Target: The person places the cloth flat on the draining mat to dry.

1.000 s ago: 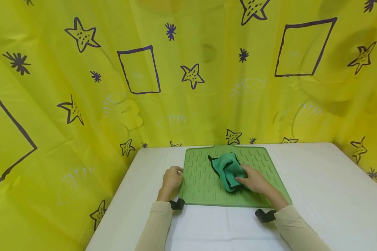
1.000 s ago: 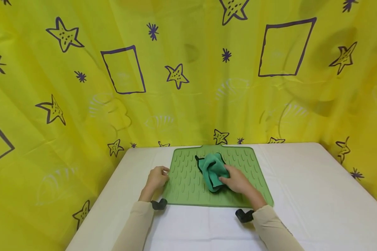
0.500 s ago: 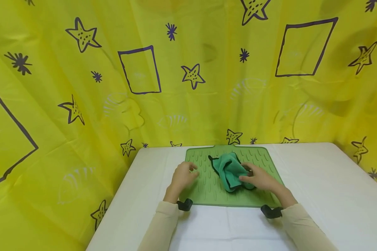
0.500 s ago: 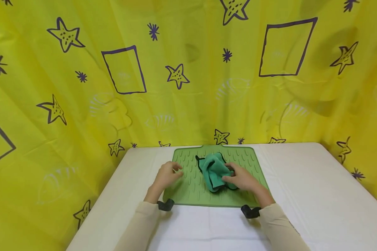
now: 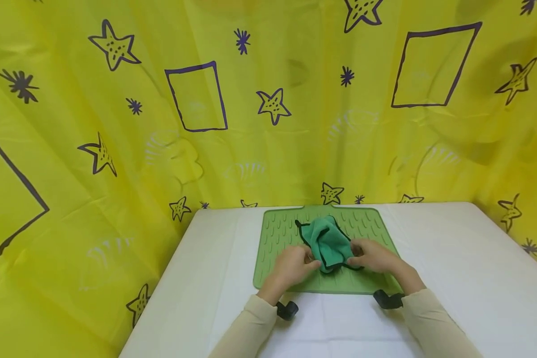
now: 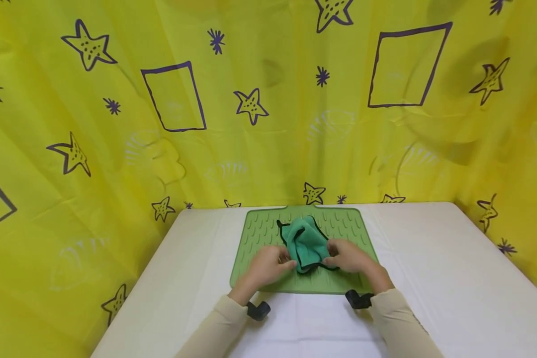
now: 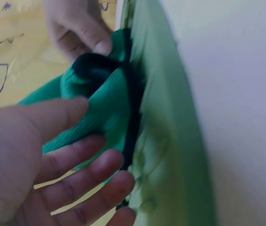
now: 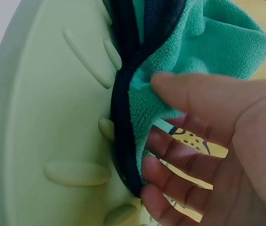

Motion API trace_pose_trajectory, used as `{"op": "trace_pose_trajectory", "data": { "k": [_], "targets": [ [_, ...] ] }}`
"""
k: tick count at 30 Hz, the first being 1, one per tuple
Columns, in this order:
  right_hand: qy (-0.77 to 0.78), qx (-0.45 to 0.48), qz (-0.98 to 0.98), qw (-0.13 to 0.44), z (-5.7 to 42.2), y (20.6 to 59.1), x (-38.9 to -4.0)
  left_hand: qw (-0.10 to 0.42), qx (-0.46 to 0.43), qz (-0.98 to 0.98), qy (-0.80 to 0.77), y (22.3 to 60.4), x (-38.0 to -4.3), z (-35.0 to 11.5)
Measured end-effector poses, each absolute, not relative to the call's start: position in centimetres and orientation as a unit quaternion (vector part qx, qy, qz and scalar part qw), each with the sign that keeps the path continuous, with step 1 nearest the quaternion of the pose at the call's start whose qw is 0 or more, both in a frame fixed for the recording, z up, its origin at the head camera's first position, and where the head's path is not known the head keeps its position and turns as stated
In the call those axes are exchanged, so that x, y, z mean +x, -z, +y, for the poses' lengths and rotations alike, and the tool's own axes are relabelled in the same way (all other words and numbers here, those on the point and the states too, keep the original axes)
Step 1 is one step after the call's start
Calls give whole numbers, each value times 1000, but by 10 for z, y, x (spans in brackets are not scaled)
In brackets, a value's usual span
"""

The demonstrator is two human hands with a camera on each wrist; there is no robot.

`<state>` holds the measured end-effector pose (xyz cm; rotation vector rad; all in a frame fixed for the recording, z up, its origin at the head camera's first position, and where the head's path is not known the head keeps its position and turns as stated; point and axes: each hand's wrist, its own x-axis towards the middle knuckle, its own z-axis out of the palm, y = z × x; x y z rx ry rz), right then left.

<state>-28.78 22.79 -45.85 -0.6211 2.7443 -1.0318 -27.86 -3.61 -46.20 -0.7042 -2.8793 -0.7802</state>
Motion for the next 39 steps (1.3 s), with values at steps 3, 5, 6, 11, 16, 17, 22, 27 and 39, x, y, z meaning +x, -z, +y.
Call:
{"op": "trace_pose_trajectory", "data": {
  "k": [3, 5, 6, 11, 16, 17, 22, 27, 39],
  "targets": [
    [339, -205, 916, 62, 229, 456, -288, 59, -220, -940, 253, 464, -277, -32],
    [336, -196, 920, 53, 233, 454, -288, 65, -207, -938, 269, 464, -277, -31],
    [335, -190, 922, 47, 235, 453, -288, 66, -198, -937, 279, 464, -277, -32],
    [343, -161, 925, 6, 249, 448, -290, 76, -158, -926, 334, 458, -282, -42],
    [350, -139, 926, -34, 258, 448, -292, 101, -143, -917, 358, 448, -286, -54],
    [350, -133, 926, -39, 259, 447, -292, 104, -142, -914, 366, 446, -287, -56],
    [353, -108, 927, -61, 266, 439, -290, 123, -127, -915, 364, 439, -292, -68],
    [353, -89, 928, -82, 273, 437, -289, 135, -113, -921, 347, 435, -296, -77],
    [346, -76, 933, -65, 277, 449, -294, 122, -110, -930, 329, 438, -302, -82]
  ]
}}
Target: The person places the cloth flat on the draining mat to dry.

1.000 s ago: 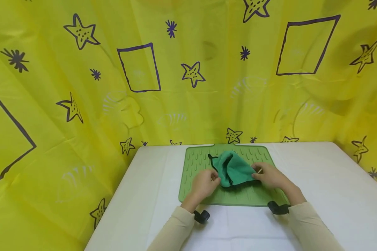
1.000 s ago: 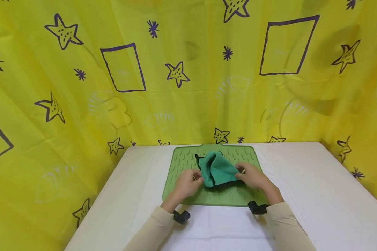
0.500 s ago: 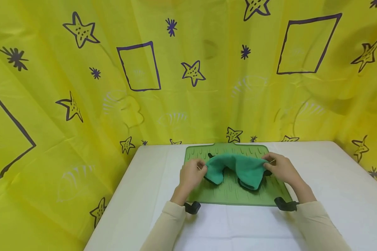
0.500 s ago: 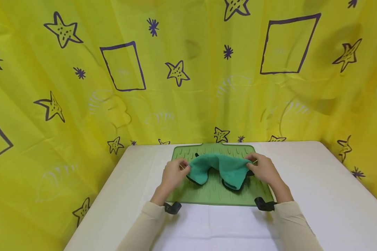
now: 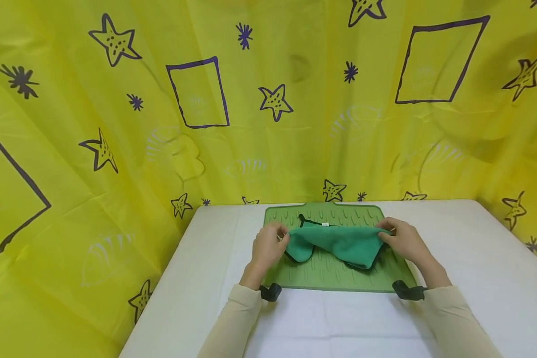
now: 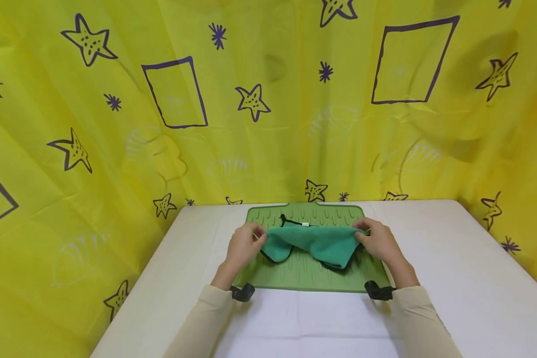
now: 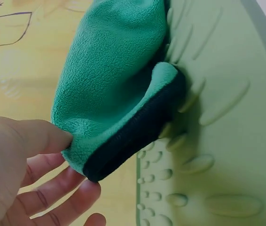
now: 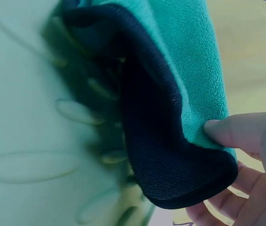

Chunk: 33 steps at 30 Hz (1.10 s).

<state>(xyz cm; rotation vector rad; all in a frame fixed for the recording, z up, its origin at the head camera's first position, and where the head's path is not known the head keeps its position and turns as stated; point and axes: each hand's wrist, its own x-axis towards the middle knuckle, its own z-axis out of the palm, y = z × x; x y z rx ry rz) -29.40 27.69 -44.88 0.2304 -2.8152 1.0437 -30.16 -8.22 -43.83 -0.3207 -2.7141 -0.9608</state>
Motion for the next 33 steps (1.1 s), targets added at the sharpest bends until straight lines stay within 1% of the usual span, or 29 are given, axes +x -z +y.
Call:
{"op": "trace_pose_trajectory", "data": {
  "k": [6, 11, 15, 18, 21, 23, 25, 28, 31, 33],
  "targets": [
    [-325, 90, -941, 15, 278, 459, -297, 100, -101, -942, 304, 447, -303, -84],
    [-317, 120, -941, -10, 281, 459, -296, 55, -75, -950, 298, 450, -303, -89],
    [-319, 130, -939, -1, 286, 451, -293, 8, -55, -954, 294, 447, -303, -96],
    [-324, 123, -938, 18, 289, 441, -290, -26, -61, -950, 304, 445, -303, -99],
    [-317, 114, -941, 34, 294, 432, -287, -48, -73, -942, 323, 445, -302, -99],
    [-315, 118, -941, 25, 297, 428, -285, -58, -80, -936, 337, 444, -301, -98],
    [-318, 134, -939, -7, 299, 426, -283, -64, -82, -934, 341, 444, -300, -96],
    [-347, 164, -920, -84, 300, 427, -282, -67, -81, -934, 340, 444, -298, -93],
    [-382, 183, -892, -157, 297, 431, -281, -58, -80, -939, 330, 445, -298, -91],
    [-402, 186, -876, -190, 292, 434, -281, -46, -75, -939, 332, 445, -298, -91]
  ]
}}
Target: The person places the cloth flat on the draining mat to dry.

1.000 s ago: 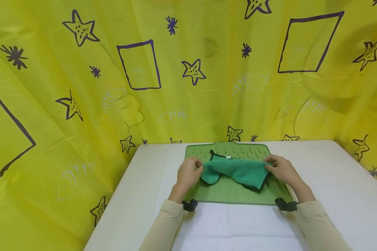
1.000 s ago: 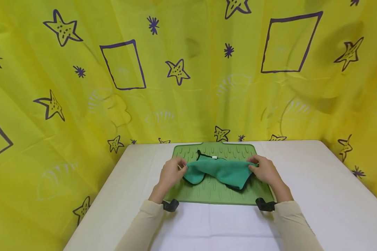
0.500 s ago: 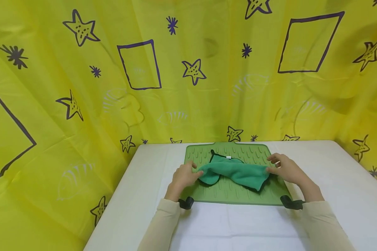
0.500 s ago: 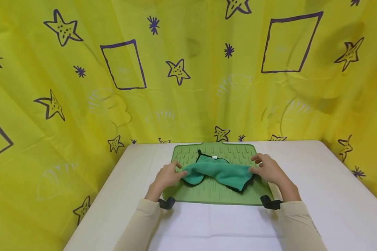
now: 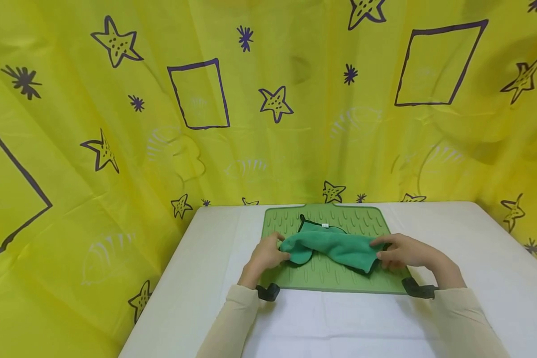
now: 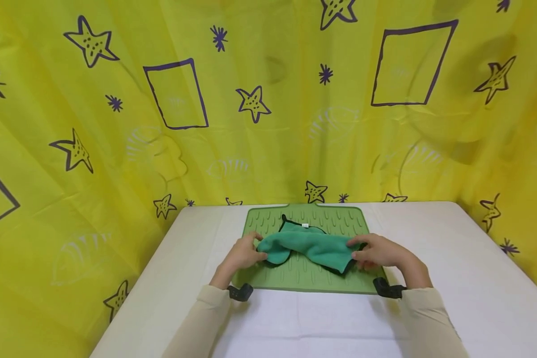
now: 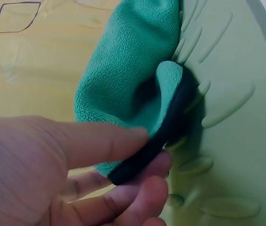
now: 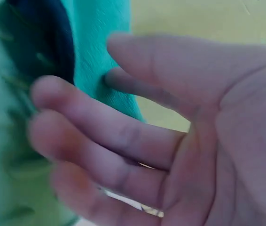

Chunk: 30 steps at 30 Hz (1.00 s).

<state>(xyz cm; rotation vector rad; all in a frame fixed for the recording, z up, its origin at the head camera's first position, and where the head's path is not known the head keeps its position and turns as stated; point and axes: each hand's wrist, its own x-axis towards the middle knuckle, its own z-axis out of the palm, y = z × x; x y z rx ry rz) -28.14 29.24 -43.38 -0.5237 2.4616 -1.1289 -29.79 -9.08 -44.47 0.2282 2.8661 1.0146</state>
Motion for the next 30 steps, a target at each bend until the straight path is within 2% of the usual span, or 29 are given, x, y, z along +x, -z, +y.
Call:
{"op": "trace_pose_trajectory", "data": {
  "k": [4, 11, 15, 22, 30],
  "targets": [
    [421, -184, 863, 208, 280, 439, -283, 23, 56, 934, -353, 446, -301, -93],
    [452, -165, 868, 123, 259, 440, -289, -29, 39, 916, -398, 446, -307, -97],
    [460, -158, 868, 104, 253, 440, -288, -56, 39, 911, -406, 446, -307, -97],
    [466, -137, 871, 78, 272, 433, -287, -90, 22, 900, -426, 439, -307, -100],
    [485, -148, 860, 54, 295, 424, -282, -99, 27, 870, -482, 435, -313, -111]
  ]
}}
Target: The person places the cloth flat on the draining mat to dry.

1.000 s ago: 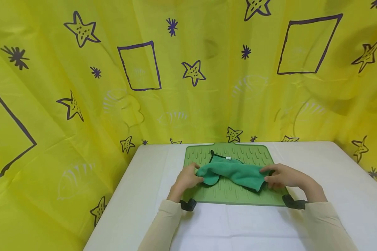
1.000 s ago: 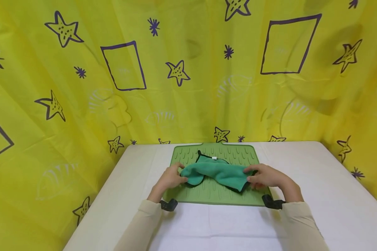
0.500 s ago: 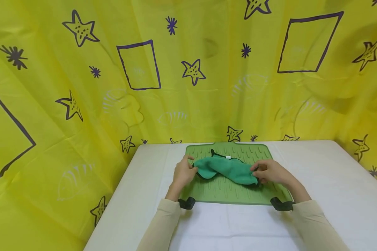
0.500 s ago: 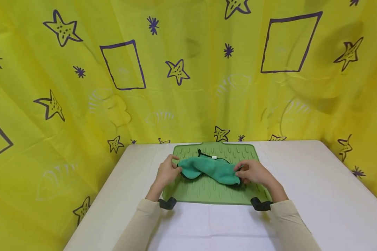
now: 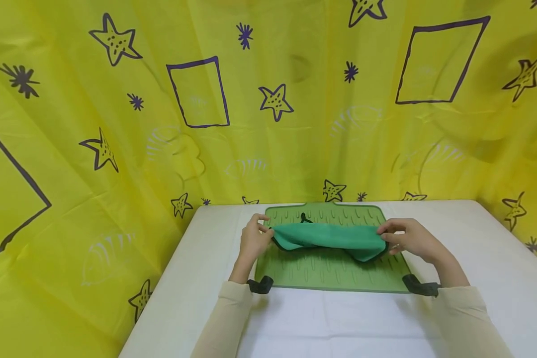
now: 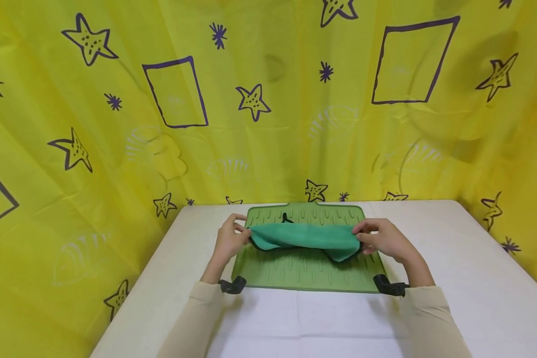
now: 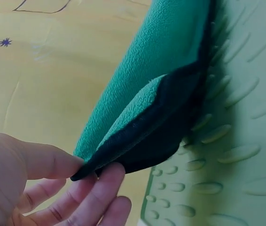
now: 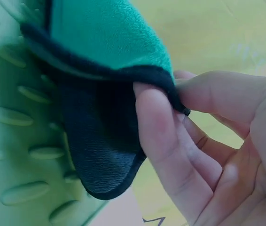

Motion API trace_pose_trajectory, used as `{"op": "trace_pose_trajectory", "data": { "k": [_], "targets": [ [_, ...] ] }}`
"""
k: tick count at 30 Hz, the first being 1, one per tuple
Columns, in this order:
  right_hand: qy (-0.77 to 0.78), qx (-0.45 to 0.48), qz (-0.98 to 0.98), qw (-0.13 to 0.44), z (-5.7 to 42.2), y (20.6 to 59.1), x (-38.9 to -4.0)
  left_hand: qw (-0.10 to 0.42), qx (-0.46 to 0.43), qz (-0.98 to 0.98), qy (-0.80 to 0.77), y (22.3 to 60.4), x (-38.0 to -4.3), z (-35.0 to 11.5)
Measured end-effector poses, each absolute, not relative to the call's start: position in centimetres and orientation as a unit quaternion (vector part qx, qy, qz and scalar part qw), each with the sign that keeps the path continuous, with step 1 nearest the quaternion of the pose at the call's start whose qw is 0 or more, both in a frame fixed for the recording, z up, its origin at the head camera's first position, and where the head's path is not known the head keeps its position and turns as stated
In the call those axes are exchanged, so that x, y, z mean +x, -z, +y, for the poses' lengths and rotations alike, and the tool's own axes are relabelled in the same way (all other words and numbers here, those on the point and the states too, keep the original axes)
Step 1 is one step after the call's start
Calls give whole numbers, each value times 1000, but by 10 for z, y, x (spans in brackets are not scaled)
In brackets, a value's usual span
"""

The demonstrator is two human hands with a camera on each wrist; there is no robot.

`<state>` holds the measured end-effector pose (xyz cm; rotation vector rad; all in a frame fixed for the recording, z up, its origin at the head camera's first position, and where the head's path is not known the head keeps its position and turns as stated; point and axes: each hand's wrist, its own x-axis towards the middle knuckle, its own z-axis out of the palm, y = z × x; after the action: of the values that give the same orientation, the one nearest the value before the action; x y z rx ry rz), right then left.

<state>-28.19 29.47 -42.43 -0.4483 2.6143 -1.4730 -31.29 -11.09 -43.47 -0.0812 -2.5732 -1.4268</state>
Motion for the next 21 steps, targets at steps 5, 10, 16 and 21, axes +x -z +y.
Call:
{"op": "trace_pose_trajectory", "data": {
  "k": [5, 10, 16, 21],
  "targets": [
    [479, -143, 865, 38, 298, 422, -281, 85, -34, -844, 528, 434, -316, -117],
    [475, -141, 866, 60, 299, 422, -281, 50, -46, -835, 545, 432, -316, -123],
    [462, -163, 862, 130, 299, 428, -283, -32, -63, -855, 513, 431, -313, -129],
    [459, -167, 861, 139, 299, 431, -284, -71, -64, -862, 498, 433, -313, -131]
  ]
}}
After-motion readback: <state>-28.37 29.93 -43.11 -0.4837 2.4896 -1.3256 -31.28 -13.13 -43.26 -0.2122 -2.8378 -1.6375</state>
